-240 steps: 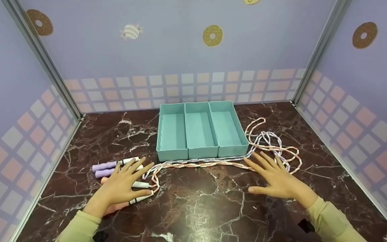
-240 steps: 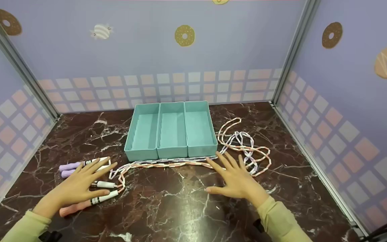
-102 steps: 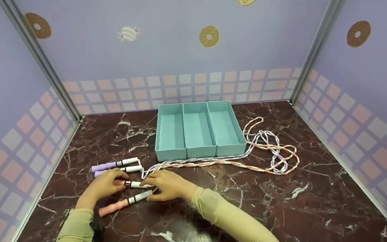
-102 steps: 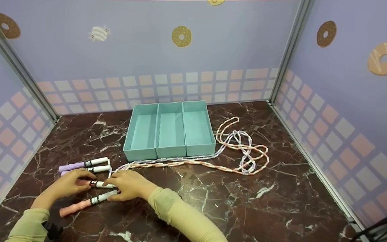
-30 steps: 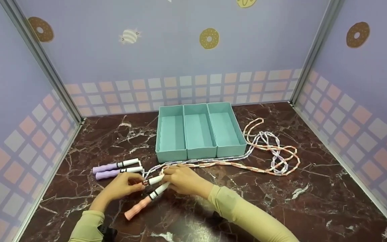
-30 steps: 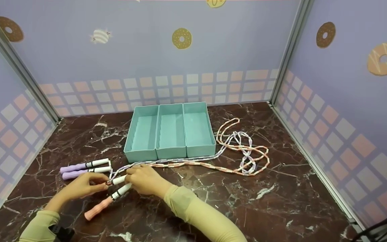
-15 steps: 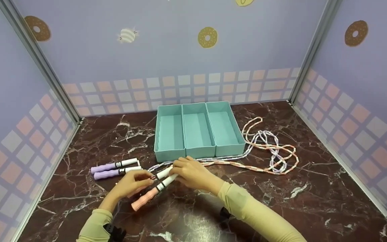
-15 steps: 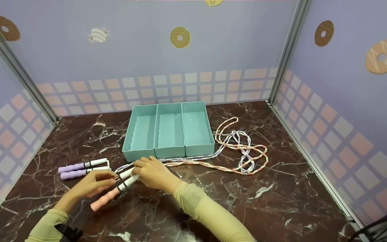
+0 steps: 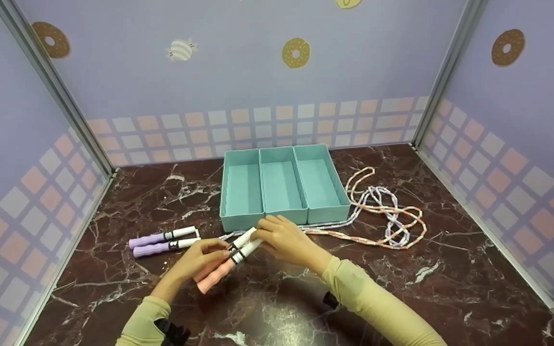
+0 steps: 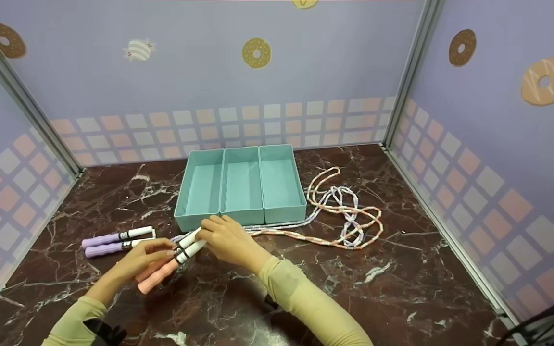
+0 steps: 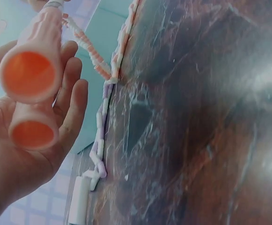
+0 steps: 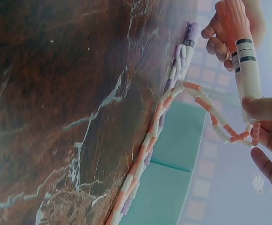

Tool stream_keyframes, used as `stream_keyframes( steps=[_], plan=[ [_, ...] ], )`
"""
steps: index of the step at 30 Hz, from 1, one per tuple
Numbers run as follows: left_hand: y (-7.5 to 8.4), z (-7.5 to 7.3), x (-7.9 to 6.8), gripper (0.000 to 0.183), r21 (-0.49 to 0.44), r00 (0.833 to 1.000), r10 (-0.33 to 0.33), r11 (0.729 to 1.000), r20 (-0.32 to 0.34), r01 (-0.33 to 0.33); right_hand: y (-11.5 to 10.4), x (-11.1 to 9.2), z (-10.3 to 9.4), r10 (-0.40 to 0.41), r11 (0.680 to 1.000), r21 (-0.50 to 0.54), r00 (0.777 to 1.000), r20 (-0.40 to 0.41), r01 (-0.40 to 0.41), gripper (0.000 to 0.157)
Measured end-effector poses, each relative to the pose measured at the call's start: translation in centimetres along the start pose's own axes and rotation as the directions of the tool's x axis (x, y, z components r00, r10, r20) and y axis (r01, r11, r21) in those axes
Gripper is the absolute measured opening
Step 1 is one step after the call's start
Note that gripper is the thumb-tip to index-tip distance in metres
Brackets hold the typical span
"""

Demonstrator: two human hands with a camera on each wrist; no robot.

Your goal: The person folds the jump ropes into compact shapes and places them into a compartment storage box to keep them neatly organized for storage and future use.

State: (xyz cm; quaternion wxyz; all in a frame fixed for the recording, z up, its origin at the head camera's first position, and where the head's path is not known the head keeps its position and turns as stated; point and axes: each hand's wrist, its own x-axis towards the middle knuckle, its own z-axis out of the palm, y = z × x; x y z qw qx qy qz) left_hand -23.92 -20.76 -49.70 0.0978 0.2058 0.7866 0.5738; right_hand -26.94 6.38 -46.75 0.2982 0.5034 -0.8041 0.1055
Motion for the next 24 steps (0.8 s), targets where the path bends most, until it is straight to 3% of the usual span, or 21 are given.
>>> stream_keyframes(
  steps=[9, 17, 24],
  plan=[
    [0.2, 1.0, 0.4, 0.031, -0.221, 0.995, -0.082, 0.971, 0.059, 0.093, 0.5, -0.3, -0.4, 0.013, 1.0, 0.002, 0.999, -0.04, -0.013, 0.015],
    [0.0, 1.5, 0.9, 0.029, -0.158, 0.996, -0.077, 0.984, 0.04, 0.082, 0.7, -0.4, -0.5, 0.012, 1.0, 0.027, 0.998, -0.067, -0.01, 0.015],
    [0.0, 1.9, 0.9, 0.014, -0.259, 0.983, -0.119, 0.954, 0.14, 0.152, 0.8, -0.6, -0.4, 0.012, 0.999, 0.042, 0.998, -0.065, -0.009, 0.014]
  ],
)
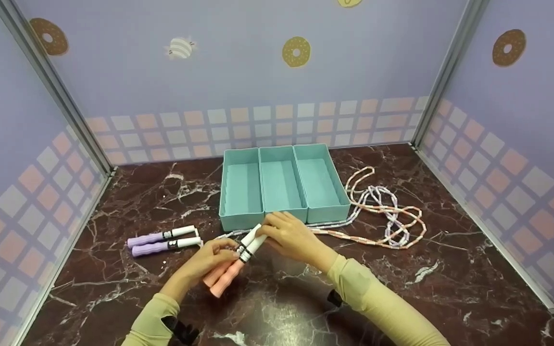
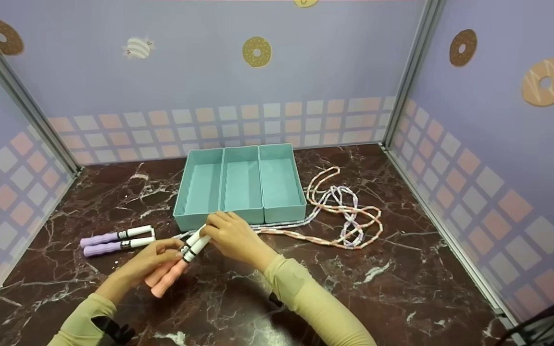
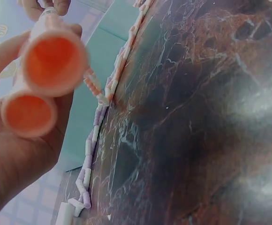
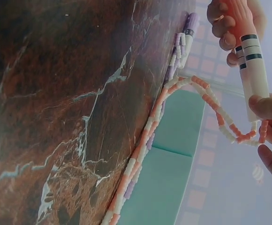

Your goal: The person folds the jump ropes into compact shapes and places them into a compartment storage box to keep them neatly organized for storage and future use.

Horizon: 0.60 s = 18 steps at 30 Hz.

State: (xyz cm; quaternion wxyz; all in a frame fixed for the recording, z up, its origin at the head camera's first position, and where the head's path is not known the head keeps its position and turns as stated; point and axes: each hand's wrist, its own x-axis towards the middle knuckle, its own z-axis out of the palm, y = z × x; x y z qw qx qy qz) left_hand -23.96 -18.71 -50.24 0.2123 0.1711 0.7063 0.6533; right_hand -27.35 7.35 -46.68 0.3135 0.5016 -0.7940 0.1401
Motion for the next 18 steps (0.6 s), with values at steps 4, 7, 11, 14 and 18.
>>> stream_keyframes(
  steps=[4, 7, 11, 14, 18],
  plan=[
    [0.03, 0.13, -0.03, 0.009, -0.096, 0.996, -0.011, 0.995, 0.09, 0.02, 0.02, -0.03, 0.08, -0.003, 1.0, -0.002, 1.0, -0.005, 0.003, 0.015],
    [-0.07, 0.17, -0.01, 0.011, -0.167, 0.99, -0.011, 0.985, 0.142, 0.035, -0.01, -0.04, 0.17, -0.006, 1.0, -0.001, 1.0, -0.013, 0.006, 0.015],
    [-0.22, 0.29, -0.02, 0.017, -0.219, 0.985, -0.018, 0.974, 0.169, 0.055, -0.05, -0.05, 0.17, -0.003, 1.0, 0.009, 1.0, -0.026, 0.004, 0.015],
    [-0.27, 0.51, -0.02, 0.019, -0.251, 0.984, -0.034, 0.965, 0.176, 0.079, -0.1, 0.0, 0.04, 0.002, 1.0, 0.01, 1.0, -0.029, -0.002, 0.015],
    [-0.33, 0.79, 0.08, 0.021, -0.28, 0.983, -0.044, 0.955, 0.181, 0.094, -0.16, 0.1, -0.21, 0.01, 1.0, 0.012, 1.0, -0.023, -0.009, 0.017]
  ],
)
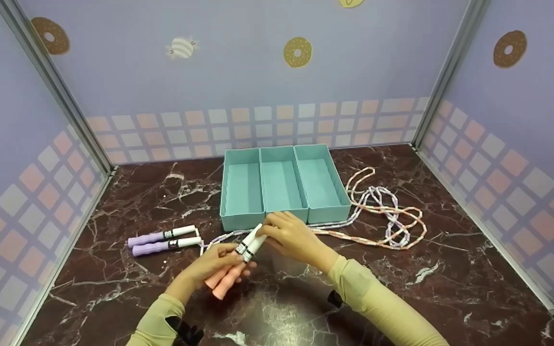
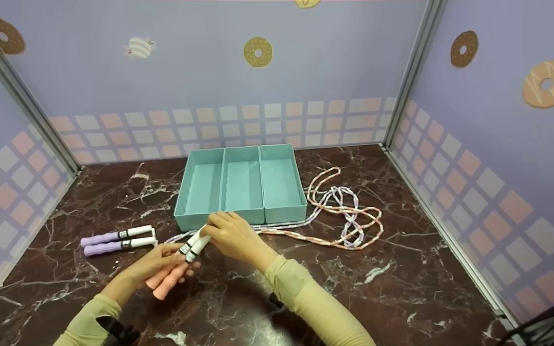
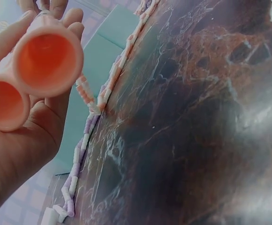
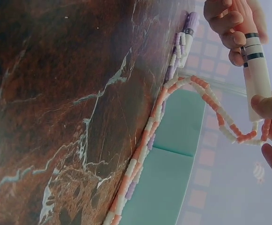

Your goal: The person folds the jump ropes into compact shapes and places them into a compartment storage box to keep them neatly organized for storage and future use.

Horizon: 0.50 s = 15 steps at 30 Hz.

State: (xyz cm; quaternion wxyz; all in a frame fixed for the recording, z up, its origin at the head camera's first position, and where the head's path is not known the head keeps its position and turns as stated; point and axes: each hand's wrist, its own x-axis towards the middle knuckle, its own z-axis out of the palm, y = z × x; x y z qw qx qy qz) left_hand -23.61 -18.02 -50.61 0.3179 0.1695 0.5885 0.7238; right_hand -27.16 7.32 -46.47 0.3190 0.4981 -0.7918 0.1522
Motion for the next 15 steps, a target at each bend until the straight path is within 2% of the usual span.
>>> stream_keyframes(
  steps=[9, 15],
  plan=[
    [-0.58, -0.09, 0.36, 0.019, 0.016, 1.0, 0.014, 1.0, 0.019, -0.014, 0.07, 0.03, -0.2, -0.002, 1.0, -0.001, 1.0, 0.002, 0.002, 0.018],
    [-0.73, 0.26, 0.61, 0.027, 0.026, 1.0, 0.011, 1.0, 0.008, -0.011, 0.06, 0.08, -0.19, -0.004, 1.0, -0.002, 1.0, 0.014, 0.004, 0.018]
  ],
)
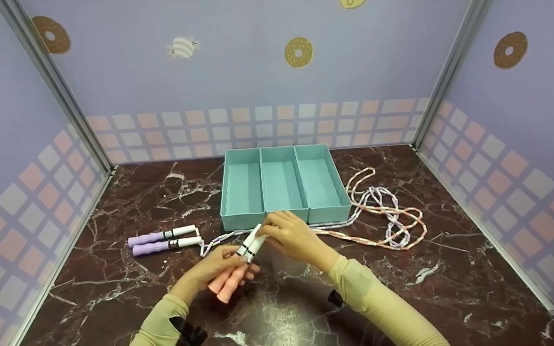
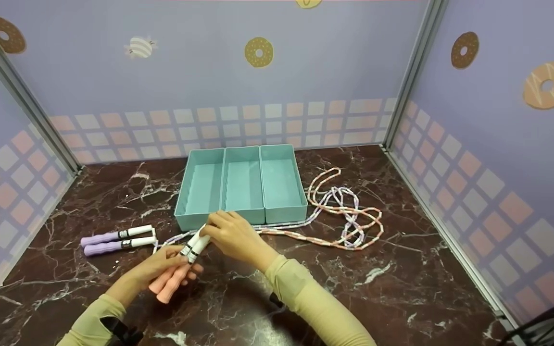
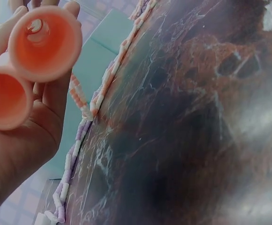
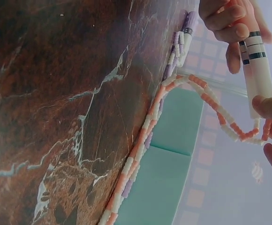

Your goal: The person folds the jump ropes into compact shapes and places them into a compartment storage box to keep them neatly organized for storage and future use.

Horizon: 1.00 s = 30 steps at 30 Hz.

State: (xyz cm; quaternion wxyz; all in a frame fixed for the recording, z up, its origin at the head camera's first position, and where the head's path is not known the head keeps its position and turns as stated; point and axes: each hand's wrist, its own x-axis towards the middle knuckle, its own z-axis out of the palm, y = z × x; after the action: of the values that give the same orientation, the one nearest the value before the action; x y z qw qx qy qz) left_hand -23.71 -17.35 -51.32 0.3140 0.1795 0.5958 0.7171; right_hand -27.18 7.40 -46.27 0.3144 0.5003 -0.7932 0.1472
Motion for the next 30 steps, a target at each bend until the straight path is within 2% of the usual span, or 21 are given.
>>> stream_keyframes(
  steps=[10, 15, 20, 24, 30],
  plan=[
    [-0.1, 0.5, 0.2, 0.018, -0.054, 1.0, -0.021, 0.998, -0.013, 0.02, 0.1, 0.0, 0.0, -0.01, 1.0, 0.009, 1.0, -0.023, 0.01, 0.019],
    [0.0, 0.8, 0.1, 0.016, -0.073, 1.0, -0.015, 0.997, -0.01, 0.015, 0.4, -0.1, 0.0, 0.001, 0.999, 0.032, 0.998, -0.061, 0.001, 0.026],
    [0.3, 1.1, -0.2, 0.02, -0.1, 1.0, 0.004, 0.995, -0.002, -0.004, 0.8, -0.1, -0.2, 0.076, 0.994, 0.08, 0.993, -0.09, -0.069, 0.048],
    [1.0, 1.4, -0.4, 0.025, -0.103, 1.0, 0.023, 0.994, -0.011, -0.024, 1.1, -0.1, -0.3, 0.161, 0.982, 0.112, 0.984, -0.071, -0.152, 0.063],
    [2.0, 1.8, -0.6, 0.026, -0.068, 0.997, 0.074, 0.995, -0.037, -0.076, 1.5, -0.4, 0.1, 0.282, 0.945, 0.175, 0.96, -0.008, -0.276, 0.069]
  ],
)
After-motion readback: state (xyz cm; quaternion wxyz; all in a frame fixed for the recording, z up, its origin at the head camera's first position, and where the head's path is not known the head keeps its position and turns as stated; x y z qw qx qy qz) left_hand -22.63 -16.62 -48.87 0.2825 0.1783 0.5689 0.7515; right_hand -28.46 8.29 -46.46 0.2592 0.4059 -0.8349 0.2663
